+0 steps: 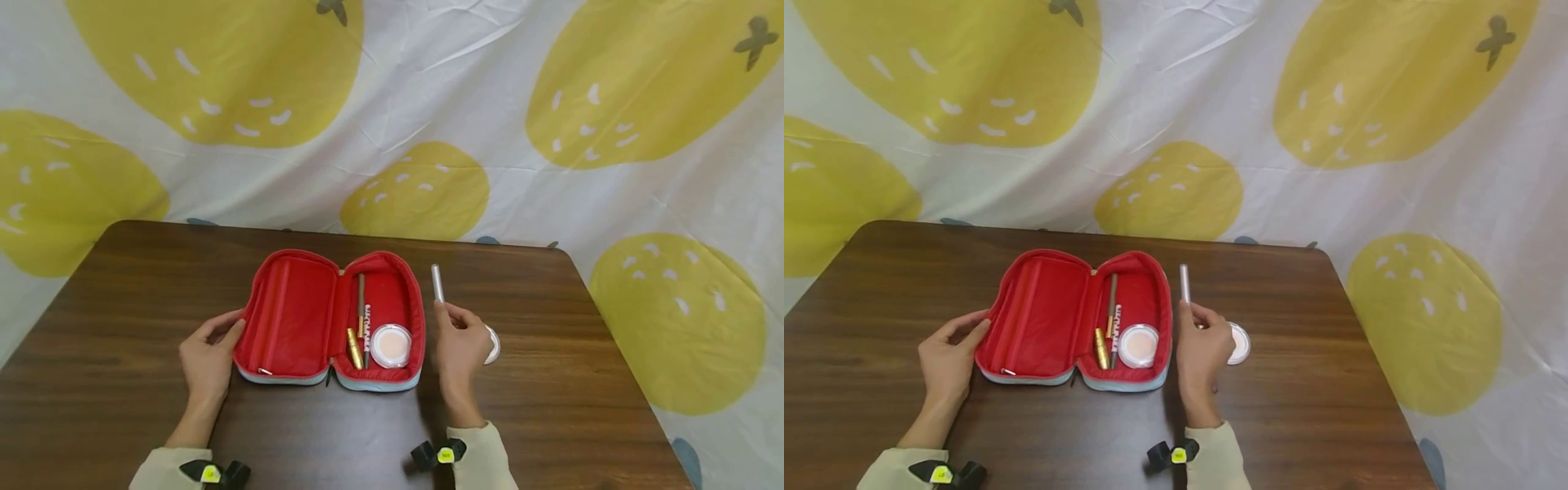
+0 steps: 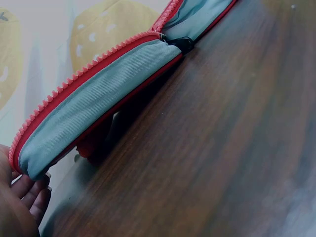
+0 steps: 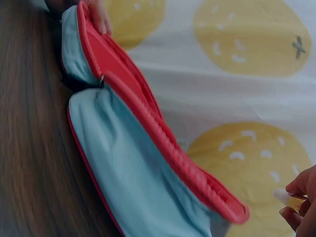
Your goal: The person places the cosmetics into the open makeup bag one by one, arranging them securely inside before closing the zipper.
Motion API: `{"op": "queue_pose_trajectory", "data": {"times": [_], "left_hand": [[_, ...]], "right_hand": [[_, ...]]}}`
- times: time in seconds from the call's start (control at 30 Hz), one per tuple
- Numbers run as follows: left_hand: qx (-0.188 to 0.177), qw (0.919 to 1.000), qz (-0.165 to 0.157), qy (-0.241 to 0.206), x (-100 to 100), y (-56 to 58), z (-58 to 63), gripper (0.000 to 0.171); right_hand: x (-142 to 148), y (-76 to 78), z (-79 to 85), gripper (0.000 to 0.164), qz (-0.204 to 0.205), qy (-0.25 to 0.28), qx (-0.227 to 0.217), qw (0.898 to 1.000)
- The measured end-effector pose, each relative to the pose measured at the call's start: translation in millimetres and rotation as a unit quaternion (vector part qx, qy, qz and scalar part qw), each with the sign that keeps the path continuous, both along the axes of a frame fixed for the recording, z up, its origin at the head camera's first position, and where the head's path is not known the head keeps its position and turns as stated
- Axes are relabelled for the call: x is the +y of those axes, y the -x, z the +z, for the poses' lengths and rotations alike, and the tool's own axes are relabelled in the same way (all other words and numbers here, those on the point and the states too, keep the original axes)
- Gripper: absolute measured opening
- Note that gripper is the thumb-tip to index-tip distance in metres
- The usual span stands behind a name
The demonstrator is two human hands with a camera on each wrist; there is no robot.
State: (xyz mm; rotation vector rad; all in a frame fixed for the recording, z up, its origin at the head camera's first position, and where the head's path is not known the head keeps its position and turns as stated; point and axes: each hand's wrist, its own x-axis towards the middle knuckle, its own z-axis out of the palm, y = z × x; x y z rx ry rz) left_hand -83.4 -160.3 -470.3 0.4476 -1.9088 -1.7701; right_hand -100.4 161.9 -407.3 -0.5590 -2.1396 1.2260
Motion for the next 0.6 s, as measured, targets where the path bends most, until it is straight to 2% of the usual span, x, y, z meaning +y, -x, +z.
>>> {"op": "queue_pose_trajectory", "data": {"times": [0.17, 0.4, 0.6], "left_hand": [[0.005, 1.0000, -0.001, 0.002, 0, -0.1, -0.2, 0.020], [-0.007, 1.0000, -0.004, -0.005, -1, 0.4, 0.6, 0.021], [0.001, 0.9999, -0.008, -0.014, 5, -6.9, 21.2, 0.019]], "right_hand": [[-15, 1.1, 2.8, 0.017, 0.021, -0.013, 0.009, 1.000], [-28, 0.8, 1.3, 0.018, 0.039, -0.040, 0.004, 0.998], [-37, 0.7, 2.8, 0.021, 0.054, -0.040, -0.011, 0.998]]}}
